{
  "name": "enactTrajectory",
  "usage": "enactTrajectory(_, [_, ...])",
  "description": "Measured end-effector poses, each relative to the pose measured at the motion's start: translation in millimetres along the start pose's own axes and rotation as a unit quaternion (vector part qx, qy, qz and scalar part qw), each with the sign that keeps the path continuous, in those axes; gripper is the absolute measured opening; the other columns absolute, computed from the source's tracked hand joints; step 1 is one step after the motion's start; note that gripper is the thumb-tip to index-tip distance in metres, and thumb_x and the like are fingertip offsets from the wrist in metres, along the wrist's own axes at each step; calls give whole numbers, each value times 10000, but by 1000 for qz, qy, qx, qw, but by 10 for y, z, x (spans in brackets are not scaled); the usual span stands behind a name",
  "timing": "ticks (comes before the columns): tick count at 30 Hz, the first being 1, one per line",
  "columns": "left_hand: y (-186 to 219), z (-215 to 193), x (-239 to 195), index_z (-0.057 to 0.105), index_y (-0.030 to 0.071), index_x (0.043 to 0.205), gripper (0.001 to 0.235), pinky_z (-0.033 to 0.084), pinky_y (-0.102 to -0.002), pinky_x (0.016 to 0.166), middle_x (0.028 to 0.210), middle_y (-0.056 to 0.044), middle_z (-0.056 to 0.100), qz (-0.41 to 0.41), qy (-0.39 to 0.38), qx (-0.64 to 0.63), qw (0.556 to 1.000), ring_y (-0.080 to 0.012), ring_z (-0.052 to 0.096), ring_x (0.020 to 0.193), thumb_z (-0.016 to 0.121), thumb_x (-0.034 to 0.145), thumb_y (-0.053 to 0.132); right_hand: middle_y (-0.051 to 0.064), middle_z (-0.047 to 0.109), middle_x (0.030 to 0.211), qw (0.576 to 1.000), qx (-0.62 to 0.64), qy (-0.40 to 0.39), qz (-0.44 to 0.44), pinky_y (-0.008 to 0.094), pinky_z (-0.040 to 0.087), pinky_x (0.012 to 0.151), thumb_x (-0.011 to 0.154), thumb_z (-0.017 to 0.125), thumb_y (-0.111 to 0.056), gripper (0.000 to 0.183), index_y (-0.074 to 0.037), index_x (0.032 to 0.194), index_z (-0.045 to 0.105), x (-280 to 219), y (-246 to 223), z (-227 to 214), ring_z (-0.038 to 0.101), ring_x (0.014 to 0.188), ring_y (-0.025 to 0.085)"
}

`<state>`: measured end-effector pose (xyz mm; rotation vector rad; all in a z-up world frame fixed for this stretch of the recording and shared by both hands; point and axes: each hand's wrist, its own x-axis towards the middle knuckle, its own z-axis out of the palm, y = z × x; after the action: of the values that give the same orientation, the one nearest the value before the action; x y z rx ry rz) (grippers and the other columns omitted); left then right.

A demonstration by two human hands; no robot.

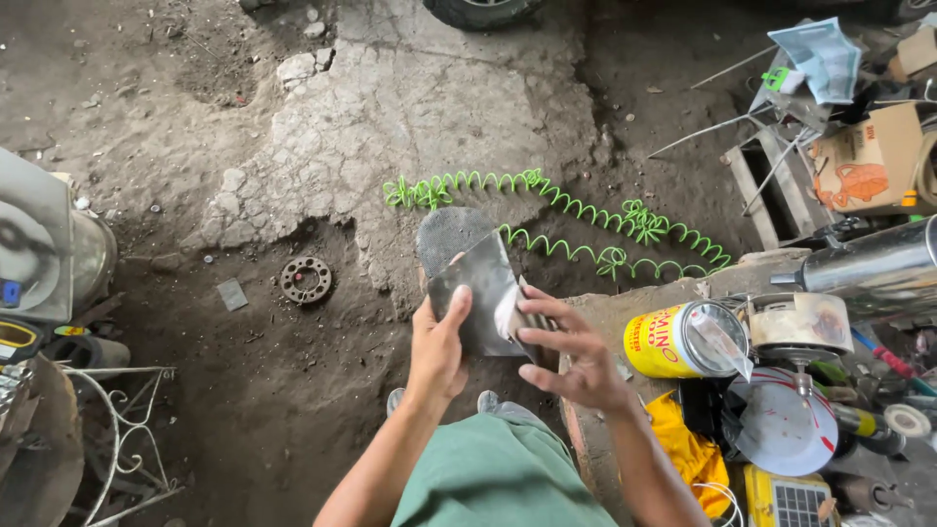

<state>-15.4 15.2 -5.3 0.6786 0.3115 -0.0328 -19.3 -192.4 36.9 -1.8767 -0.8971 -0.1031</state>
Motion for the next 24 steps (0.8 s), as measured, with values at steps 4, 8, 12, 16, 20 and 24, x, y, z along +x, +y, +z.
enactTrajectory(4, [105,-61,-104,575,-46,1376,451,553,-373,947,1240,-110,700,-40,11,-21,999,-204,672,1098,651,969,133,142,589,1422,995,-18,-94,8,516,384,1193,688,868,-137,574,-119,1242,718,144,-13,-313,455,1453,374])
enactTrajectory(8, [151,-62,-65,548,-2,1442,467,507,-317,999,1288,-64,684,33,-23,3,999,-144,641,1134,600,989,101,96,625,1370,960,-252,-106,59,482,396,1145,714,836,-161,460,-160,1169,765,197,-172,-497,504,1401,348])
enactTrajectory(12, [26,-29,-33,590,-9,1564,490,359,-366,819,1118,-70,636,85,34,186,978,-197,434,940,588,1077,45,82,598,1361,965,-255,-63,-5,489,390,1172,751,783,-185,399,-148,1147,743,237,-419,-291,469,1411,337])
enactTrajectory(16, [71,75,-39,547,-18,1443,418,462,-287,1052,1347,-85,671,213,-14,273,938,-123,604,1194,541,1035,71,91,624,1357,950,-225,-214,37,526,359,1119,721,820,-208,402,-138,1114,775,318,-537,-376,447,1421,345])
enactTrajectory(20, [120,150,-116,540,3,1460,427,479,-294,1035,1321,-83,685,173,-35,249,952,-120,605,1166,537,1040,77,99,620,1396,959,-242,-144,43,523,371,1163,751,772,-211,448,-129,1191,746,356,-553,-318,460,1442,334])
enactTrajectory(24, [11,123,-93,560,-1,1449,419,463,-297,1062,1305,-85,698,193,-50,256,946,-120,602,1182,560,1037,79,78,646,1390,970,-215,-94,65,453,426,1187,795,746,-190,441,-138,1232,734,345,-500,-435,538,1415,294])
